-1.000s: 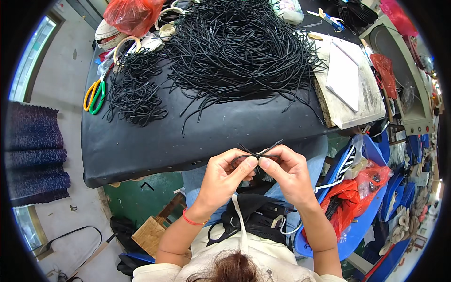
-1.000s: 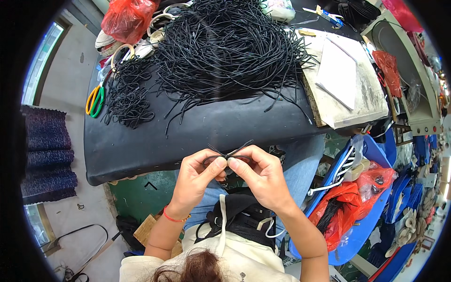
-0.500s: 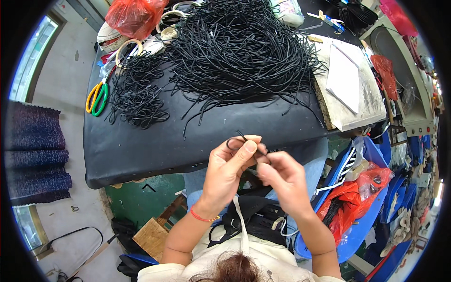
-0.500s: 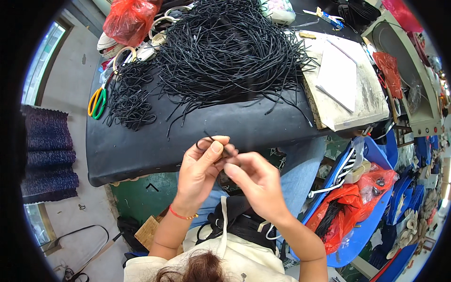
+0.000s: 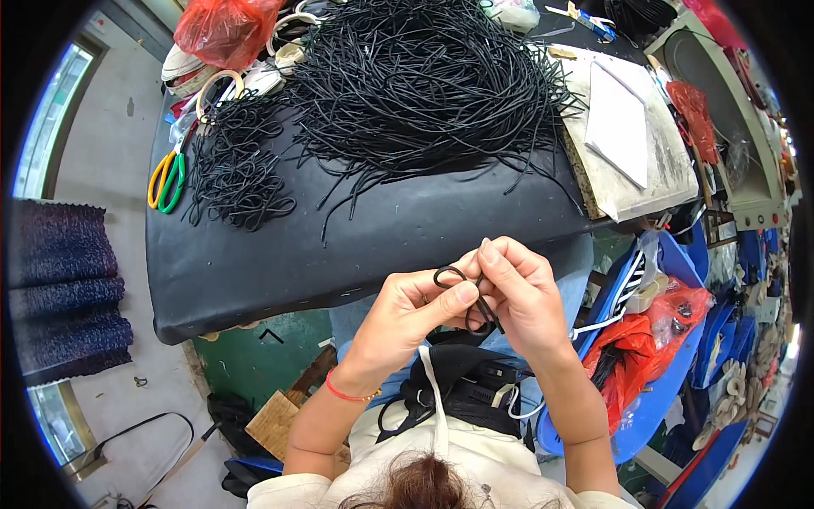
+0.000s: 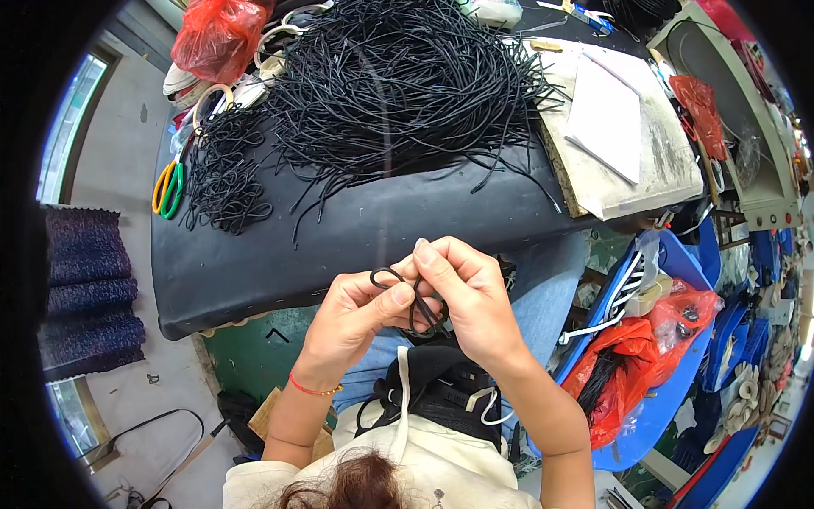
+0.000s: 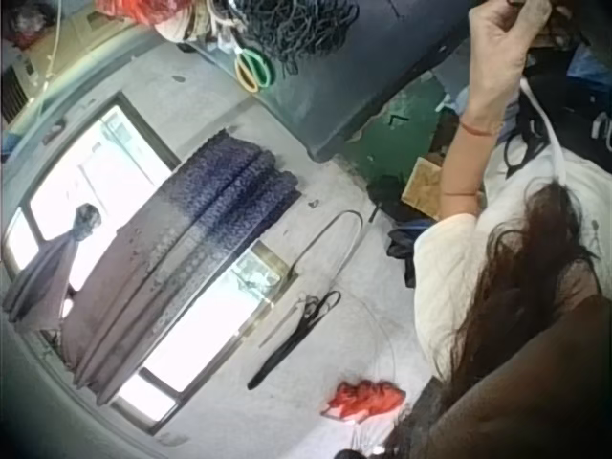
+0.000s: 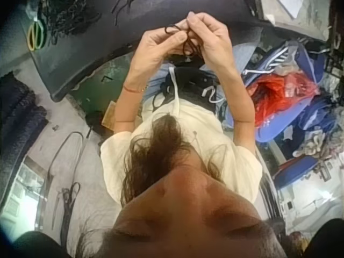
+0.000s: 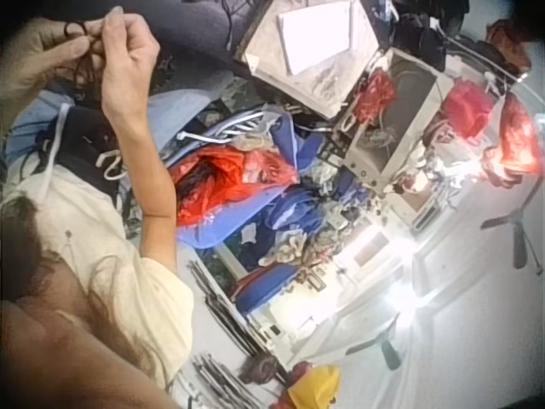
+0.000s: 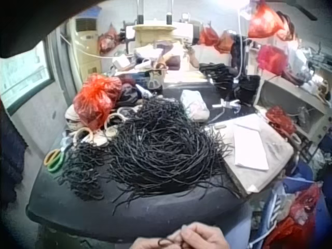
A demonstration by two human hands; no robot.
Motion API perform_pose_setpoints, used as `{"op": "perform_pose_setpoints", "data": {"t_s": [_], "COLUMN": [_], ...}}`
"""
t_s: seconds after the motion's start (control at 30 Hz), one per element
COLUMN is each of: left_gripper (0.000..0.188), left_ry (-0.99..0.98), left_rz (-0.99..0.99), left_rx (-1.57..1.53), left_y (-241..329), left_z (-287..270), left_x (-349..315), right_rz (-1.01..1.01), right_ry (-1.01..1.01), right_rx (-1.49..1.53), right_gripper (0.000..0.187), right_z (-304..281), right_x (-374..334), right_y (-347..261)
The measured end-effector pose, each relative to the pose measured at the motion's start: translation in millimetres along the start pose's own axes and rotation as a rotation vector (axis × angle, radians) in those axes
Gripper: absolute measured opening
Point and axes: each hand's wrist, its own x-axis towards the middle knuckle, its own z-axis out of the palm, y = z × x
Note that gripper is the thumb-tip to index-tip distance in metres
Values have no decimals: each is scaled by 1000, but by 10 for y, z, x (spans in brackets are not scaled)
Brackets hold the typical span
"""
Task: The person sits at a workbench and repeatedly ties black cords into small loops by hand. They pick up individual cords from a large pile on the table, form a loop, and secure it before placing the finished item aside.
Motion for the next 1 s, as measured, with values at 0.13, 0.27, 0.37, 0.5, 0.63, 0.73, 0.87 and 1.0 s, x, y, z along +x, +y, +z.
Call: {"op": "perform_pose_setpoints", "data": {"t_s": [0.13, 0.27, 0.37, 0.5, 0.63, 0.73, 0.87, 1.0], "left_gripper": [19, 17, 18, 21, 21, 20, 19, 19], "left_ry": [5, 79, 149, 290, 269, 240, 205, 231], "left_rz": [-8, 21, 131, 146, 159, 155, 152, 162], "left_rx": [-12, -81, -221, -293, -180, -80, 2, 47], "left_y": [-21, -72, -216, -186, -194, -173, -211, -198], "left_z": [11, 42, -10, 28, 101, 105, 50, 6], "left_x": [-13, -2, 75, 140, 118, 100, 87, 60], "right_rz": [72, 133, 43, -79, -206, -242, -266, -182], "right_ry": [26, 16, 119, 85, 109, 158, 216, 151], "right_rx": [51, -1, 23, -191, -348, -334, -445, -465], "right_gripper": [32, 33, 37, 39, 20, 17, 19, 22], "right_z": [-3, -56, -49, -216, -175, -128, -190, -226], "right_x": [22, 62, 72, -100, -65, -33, -13, 110], "right_y": [0, -34, -46, 76, 82, 85, 161, 172]}}
